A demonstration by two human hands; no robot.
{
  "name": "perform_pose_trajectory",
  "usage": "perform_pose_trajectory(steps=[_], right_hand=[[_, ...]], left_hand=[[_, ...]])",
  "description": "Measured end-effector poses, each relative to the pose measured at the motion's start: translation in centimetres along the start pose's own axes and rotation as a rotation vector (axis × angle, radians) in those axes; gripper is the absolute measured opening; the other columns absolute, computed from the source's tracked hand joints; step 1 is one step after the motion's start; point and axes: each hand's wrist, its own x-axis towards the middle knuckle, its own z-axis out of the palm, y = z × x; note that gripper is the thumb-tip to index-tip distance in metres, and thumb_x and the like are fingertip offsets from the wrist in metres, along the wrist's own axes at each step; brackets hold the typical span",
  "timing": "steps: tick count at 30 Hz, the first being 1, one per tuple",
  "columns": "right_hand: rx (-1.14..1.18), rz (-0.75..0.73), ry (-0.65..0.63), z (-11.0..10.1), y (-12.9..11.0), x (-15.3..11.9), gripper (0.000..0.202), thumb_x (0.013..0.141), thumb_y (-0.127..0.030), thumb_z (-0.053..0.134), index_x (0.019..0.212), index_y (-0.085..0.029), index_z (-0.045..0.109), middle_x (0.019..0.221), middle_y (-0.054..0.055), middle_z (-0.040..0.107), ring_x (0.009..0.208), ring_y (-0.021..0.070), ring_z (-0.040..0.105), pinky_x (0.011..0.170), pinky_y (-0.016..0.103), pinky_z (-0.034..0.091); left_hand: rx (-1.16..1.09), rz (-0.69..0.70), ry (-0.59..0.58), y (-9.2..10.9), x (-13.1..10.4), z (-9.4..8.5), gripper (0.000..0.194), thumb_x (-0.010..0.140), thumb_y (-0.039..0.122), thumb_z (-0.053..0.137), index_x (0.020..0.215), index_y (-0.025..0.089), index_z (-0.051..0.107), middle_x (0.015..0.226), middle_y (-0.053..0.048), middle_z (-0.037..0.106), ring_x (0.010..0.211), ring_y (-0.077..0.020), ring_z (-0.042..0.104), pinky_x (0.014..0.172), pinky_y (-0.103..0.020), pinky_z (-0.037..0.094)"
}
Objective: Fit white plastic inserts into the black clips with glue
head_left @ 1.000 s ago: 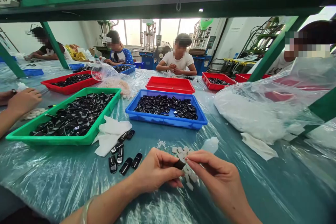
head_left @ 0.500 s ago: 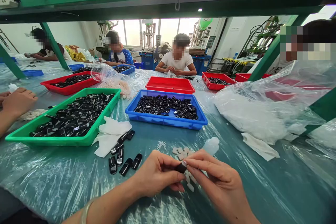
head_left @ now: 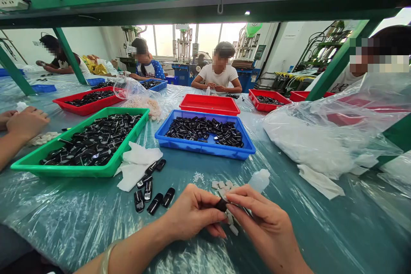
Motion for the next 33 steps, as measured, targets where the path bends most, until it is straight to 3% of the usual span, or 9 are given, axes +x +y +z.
perform_pose_trajectory(steps=[6, 13, 26, 33], right_hand=[[0.013, 0.044, 0.027, 0.2, 0.4, -0.2, 0.013, 0.079, -0.020, 0.061, 0.084, -0.023, 0.073, 0.077, 0.004, 0.068, 0.064, 0.0151, 0.065, 0.053, 0.020, 0.053], [0.004, 0.091, 0.019, 0.4, 0.2, -0.6, 0.017, 0.079, -0.014, 0.062, 0.087, -0.025, 0.071, 0.083, 0.001, 0.067, 0.069, 0.0129, 0.065, 0.059, 0.017, 0.052], [0.052, 0.066, 0.014, 0.7, 0.5, -0.7, 0.016, 0.080, -0.013, 0.058, 0.085, -0.024, 0.070, 0.082, 0.001, 0.066, 0.072, 0.0127, 0.064, 0.064, 0.017, 0.052], [0.094, 0.066, 0.044, 1.7, 1.2, -1.7, 0.040, 0.082, -0.015, 0.056, 0.119, -0.029, 0.058, 0.101, 0.005, 0.063, 0.082, 0.0155, 0.063, 0.071, 0.025, 0.054]], left_hand=[[-0.019, 0.004, -0.004, -0.1, 0.1, 0.0, 0.014, 0.071, 0.023, 0.065, 0.073, 0.010, 0.070, 0.060, -0.002, 0.063, 0.058, -0.0132, 0.066, 0.052, -0.017, 0.051], [-0.036, 0.021, -0.016, -0.4, 0.1, -0.1, 0.012, 0.072, 0.021, 0.063, 0.071, 0.010, 0.068, 0.059, -0.002, 0.063, 0.057, -0.0128, 0.066, 0.051, -0.016, 0.051], [-0.009, 0.015, 0.004, -0.3, 0.0, 0.0, 0.012, 0.071, 0.020, 0.063, 0.068, 0.009, 0.068, 0.053, -0.001, 0.060, 0.054, -0.0138, 0.066, 0.049, -0.017, 0.050], [-0.175, 0.022, 0.033, 0.7, 0.0, 0.0, 0.015, 0.069, 0.019, 0.067, 0.078, 0.009, 0.071, 0.062, -0.005, 0.067, 0.057, -0.0135, 0.066, 0.051, -0.016, 0.050]])
